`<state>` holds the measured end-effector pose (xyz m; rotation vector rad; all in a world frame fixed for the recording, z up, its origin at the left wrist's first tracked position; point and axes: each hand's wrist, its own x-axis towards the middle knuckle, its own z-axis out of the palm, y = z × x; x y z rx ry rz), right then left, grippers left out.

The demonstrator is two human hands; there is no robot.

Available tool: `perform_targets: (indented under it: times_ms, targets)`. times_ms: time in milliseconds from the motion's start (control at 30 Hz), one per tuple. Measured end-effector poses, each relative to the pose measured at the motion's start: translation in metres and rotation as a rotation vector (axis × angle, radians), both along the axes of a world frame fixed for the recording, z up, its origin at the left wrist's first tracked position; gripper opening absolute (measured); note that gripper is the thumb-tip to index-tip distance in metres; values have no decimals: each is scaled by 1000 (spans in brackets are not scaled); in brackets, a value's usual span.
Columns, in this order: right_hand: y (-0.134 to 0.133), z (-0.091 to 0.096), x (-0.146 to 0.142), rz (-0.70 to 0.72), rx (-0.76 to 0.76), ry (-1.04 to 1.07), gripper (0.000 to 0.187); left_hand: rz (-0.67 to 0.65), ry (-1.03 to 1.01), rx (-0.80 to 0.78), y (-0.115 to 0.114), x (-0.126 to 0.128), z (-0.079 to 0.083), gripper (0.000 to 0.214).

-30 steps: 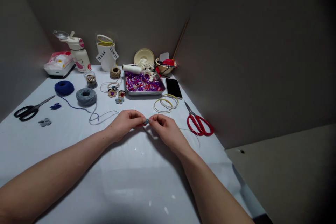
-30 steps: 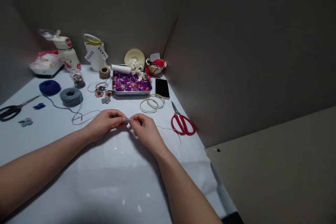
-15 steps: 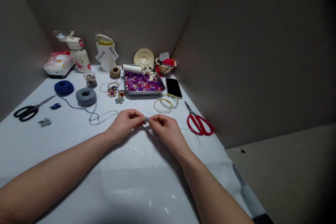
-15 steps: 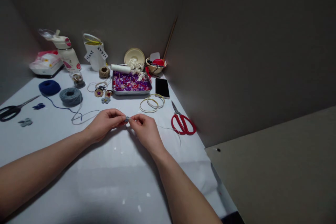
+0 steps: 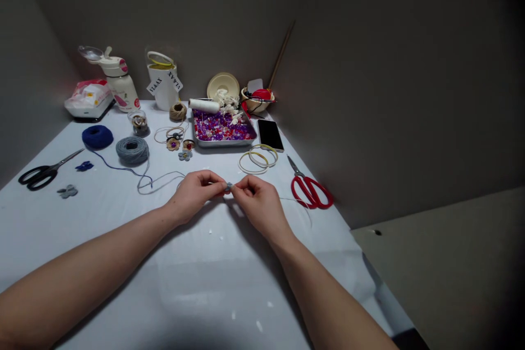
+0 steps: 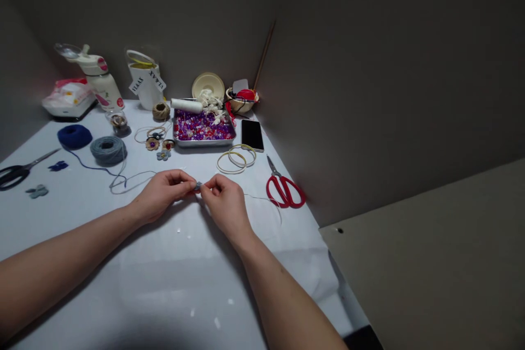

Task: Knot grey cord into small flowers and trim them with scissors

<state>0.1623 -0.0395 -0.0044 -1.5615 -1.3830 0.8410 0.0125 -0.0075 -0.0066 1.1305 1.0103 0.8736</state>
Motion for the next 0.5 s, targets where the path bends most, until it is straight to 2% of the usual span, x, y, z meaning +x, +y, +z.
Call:
perform_targets:
  times_ms: [67, 267, 500]
  targets:
    - [-1, 1, -1, 1, 21, -23, 18, 20, -23, -21, 0, 1, 1, 8]
    - [0, -1, 0, 20, -42, 110, 23, 53, -64, -42, 0, 2, 2, 10]
    - [1, -2, 1, 15, -10, 3, 14, 1, 19, 9, -1, 1, 1, 10]
